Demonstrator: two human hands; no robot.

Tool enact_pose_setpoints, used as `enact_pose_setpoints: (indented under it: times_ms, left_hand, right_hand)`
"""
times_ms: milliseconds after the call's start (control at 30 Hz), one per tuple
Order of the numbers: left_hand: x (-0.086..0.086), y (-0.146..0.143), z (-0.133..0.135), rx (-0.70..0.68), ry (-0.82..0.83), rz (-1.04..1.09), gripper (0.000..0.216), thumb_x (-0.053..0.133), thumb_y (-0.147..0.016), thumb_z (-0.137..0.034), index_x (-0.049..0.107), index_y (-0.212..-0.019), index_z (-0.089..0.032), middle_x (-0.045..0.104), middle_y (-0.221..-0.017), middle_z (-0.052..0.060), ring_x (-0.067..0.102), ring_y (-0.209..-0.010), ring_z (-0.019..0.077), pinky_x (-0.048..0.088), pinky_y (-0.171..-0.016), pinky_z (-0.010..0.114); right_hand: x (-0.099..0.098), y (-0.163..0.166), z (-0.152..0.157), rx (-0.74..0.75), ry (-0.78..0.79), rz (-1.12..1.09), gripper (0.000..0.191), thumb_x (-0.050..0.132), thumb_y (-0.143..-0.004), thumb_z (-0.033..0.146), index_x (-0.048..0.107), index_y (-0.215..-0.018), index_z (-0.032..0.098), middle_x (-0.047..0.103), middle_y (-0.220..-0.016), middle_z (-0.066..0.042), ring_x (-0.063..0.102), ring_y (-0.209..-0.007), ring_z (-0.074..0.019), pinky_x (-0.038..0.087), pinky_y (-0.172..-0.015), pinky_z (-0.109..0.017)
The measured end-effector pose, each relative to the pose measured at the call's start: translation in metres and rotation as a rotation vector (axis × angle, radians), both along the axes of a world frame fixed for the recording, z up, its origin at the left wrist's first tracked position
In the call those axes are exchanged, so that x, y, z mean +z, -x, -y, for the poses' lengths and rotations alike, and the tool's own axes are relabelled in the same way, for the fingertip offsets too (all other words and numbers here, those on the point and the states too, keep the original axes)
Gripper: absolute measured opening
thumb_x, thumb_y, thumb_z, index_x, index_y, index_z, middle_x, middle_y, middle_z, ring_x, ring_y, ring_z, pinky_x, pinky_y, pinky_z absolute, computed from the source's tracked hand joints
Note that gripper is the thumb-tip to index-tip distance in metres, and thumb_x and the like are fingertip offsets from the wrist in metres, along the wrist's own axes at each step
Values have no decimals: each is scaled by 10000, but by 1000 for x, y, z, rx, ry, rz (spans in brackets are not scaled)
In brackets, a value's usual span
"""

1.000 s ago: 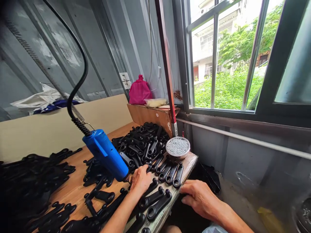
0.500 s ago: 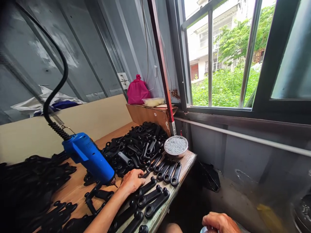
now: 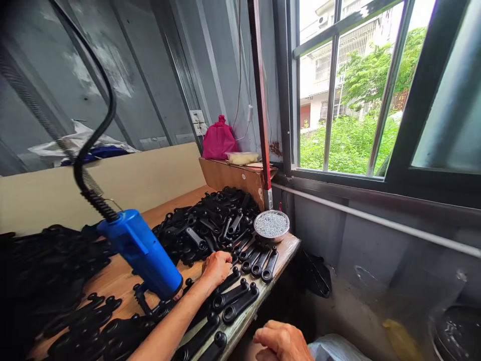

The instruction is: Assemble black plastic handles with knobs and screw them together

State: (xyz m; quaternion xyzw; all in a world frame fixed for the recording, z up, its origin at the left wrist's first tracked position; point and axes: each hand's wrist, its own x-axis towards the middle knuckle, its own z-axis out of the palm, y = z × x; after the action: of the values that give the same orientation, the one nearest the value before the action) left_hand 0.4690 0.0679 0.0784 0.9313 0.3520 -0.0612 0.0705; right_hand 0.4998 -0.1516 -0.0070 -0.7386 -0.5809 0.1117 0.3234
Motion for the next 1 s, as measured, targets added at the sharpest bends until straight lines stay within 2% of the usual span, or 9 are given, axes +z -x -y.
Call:
enact_pose_setpoints:
  times_ms: [100, 200, 333, 500, 767, 867, 933, 1000]
  left_hand:
    - [5, 8, 3, -46, 2, 0, 192, 516, -830, -334, 599, -837, -161, 637, -865, 18, 597, -862, 152, 485, -790, 364]
    - [11, 24, 7, -111, -15, 7, 205, 516, -828, -339, 598, -871, -156, 634, -921, 29, 586, -902, 163, 475, -816, 388]
    - [12, 40, 13, -150, -64, -5, 193, 566, -792, -335, 607, -808, -148, 626, -965, 40, 544, -993, 191, 433, -874, 430]
    - [6, 37, 12, -142, -91, 3, 169, 573, -785, -315, 608, -785, -150, 617, -983, 38, 518, -1033, 198, 416, -888, 434]
    - [-1, 28, 12, -134, -98, 81, 137, 536, -809, -260, 606, -806, -142, 613, -1009, 49, 521, -1038, 199, 427, -883, 436]
    - [10, 49, 30, -171, -46, 150, 122, 496, -807, -174, 615, -803, -144, 606, -1035, 61, 512, -1047, 199, 418, -897, 413]
    - [27, 79, 46, -226, 12, 215, 170, 460, -802, -128, 622, -788, -177, 614, -997, 36, 523, -1010, 168, 414, -900, 340]
    - [46, 120, 63, -269, 75, 284, 195, 432, -837, -173, 617, -840, -234, 622, -965, -21, 545, -944, 108, 424, -869, 248]
  right_hand:
    - [5, 10, -26, -84, -72, 166, 210, 488, -667, 98, 575, -796, 239, 613, -796, 20, 564, -725, -135, 361, -612, -202]
    - [3, 13, -42, -176, -150, 288, 186, 494, -650, 84, 536, -751, 235, 599, -786, 31, 544, -713, -136, 334, -593, -214]
    - [-3, 11, -51, -237, -269, 437, 175, 538, -592, 75, 497, -677, 223, 548, -685, 26, 488, -623, -138, 269, -525, -235]
    - [-2, 7, -60, -250, -386, 531, 165, 603, -609, 105, 477, -619, 211, 519, -646, 18, 428, -592, -141, 232, -519, -258]
    - [7, -4, -81, -192, -214, 522, 99, 643, -684, 193, 556, -641, 216, 575, -688, 12, 478, -651, -149, 272, -574, -272]
    - [13, -4, -75, -168, -168, 471, 63, 609, -726, 181, 585, -679, 215, 594, -727, 0, 512, -690, -155, 305, -604, -268]
    - [17, 2, -64, -161, -147, 424, 57, 576, -762, 170, 606, -746, 216, 603, -755, -5, 534, -713, -151, 335, -626, -254]
    - [22, 12, -52, -142, -132, 327, 87, 550, -795, 178, 618, -831, 217, 608, -748, 0, 554, -698, -132, 360, -625, -223]
